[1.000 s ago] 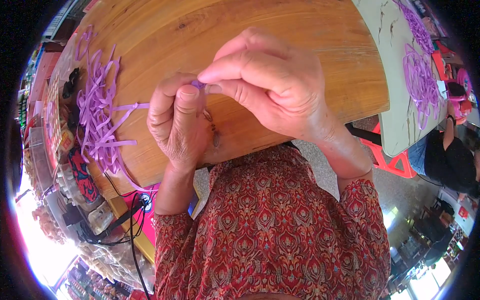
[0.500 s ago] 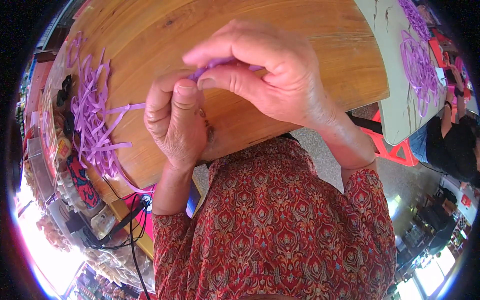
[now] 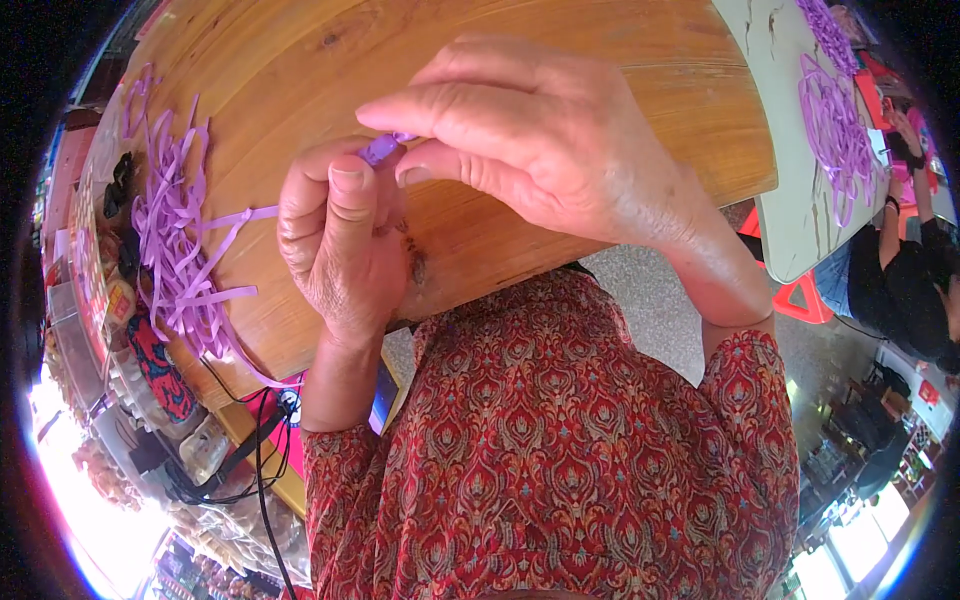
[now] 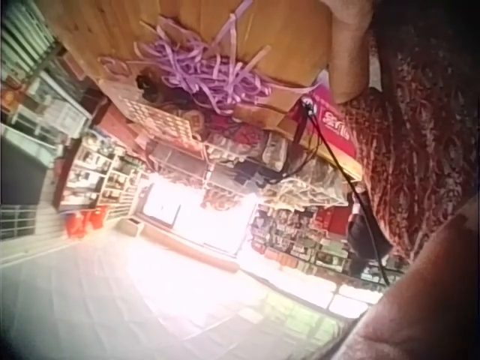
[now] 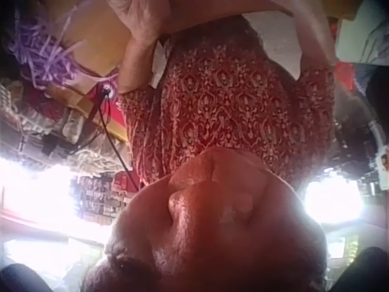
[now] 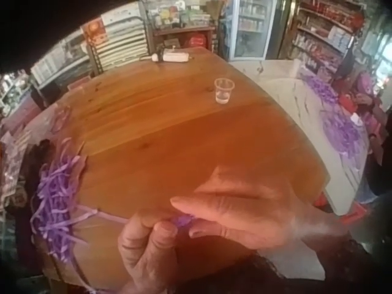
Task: The person ties knots in purple ribbons by hand, handling them one at a time from a pile on a wooden table. They loop each ribbon around their fingers and pull the end through to form a knot before setting it back down.
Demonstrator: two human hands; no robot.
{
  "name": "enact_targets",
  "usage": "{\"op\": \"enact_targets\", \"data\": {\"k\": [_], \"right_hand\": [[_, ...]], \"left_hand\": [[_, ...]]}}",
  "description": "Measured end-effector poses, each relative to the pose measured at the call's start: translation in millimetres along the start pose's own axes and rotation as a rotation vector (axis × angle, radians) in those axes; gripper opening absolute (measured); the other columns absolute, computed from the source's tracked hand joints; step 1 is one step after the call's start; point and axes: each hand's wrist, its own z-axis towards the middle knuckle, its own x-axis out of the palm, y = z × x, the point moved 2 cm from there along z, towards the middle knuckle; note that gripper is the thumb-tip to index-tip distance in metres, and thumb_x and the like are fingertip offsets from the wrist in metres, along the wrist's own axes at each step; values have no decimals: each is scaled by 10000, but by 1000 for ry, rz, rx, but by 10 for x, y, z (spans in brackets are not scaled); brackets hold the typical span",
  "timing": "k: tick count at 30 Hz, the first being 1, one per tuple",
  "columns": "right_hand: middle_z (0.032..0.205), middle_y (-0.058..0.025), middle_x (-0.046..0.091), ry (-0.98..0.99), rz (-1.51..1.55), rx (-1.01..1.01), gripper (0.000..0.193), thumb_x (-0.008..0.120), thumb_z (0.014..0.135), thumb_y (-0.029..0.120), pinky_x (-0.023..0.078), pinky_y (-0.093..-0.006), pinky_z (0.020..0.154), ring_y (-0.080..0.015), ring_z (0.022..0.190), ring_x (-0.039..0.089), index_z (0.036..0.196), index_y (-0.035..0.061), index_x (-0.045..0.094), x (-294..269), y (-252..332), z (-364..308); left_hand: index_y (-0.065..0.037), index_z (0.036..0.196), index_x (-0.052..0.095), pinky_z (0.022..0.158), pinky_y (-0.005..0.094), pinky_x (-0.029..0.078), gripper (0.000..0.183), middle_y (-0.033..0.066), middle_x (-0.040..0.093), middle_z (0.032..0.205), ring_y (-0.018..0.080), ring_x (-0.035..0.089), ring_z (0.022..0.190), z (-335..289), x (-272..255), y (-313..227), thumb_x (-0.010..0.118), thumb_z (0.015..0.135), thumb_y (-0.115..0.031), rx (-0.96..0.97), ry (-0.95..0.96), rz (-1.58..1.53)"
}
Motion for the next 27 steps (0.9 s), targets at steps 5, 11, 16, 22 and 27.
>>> {"op": "enact_targets", "data": {"k": [5, 11, 16, 22, 27], "right_hand": [[784, -111, 588, 38, -98, -98, 380, 741, 610, 63, 448, -297, 552, -222, 659, 557, 959, -40, 631, -20, 24, 15], [687, -85, 505, 200, -156, -215, 322, 734, 564, 89, 367, -302, 463, -202, 571, 480, 825, -37, 594, -187, 172, 151], [626, -60, 438, 266, -131, -258, 300, 716, 570, 149, 320, -308, 435, -192, 529, 436, 765, -34, 581, -253, 165, 56], [583, -60, 411, 348, 217, -124, 268, 703, 674, 215, 309, -322, 423, -212, 491, 426, 701, -14, 568, -221, 102, 10], [586, -74, 488, 498, 638, 127, 283, 671, 793, 256, 335, -323, 427, -222, 485, 469, 704, 5, 577, -147, 50, 4]], "left_hand": [[5, 929, 614, 721, 208, 424, 84, 24, 623, 859, 74, 521, 780, -39, -25, 8, 579, 901, -66, 39, 60, -23], [-1, 865, 611, 560, 241, 426, 82, 59, 606, 741, 132, 538, 614, -9, 6, -79, 631, 850, -80, 230, 185, 253], [-20, 834, 613, 458, 274, 380, 142, 51, 556, 647, 181, 504, 513, -27, 48, -100, 696, 772, -118, 389, 266, 305], [-39, 790, 612, 388, 285, 318, 216, 18, 464, 585, 152, 455, 452, -11, 98, -105, 759, 654, -122, 545, 378, 296], [-58, 732, 608, 365, 269, 289, 220, -6, 434, 595, 125, 433, 435, -100, 81, -29, 761, 602, -147, 462, 532, 203]]}}
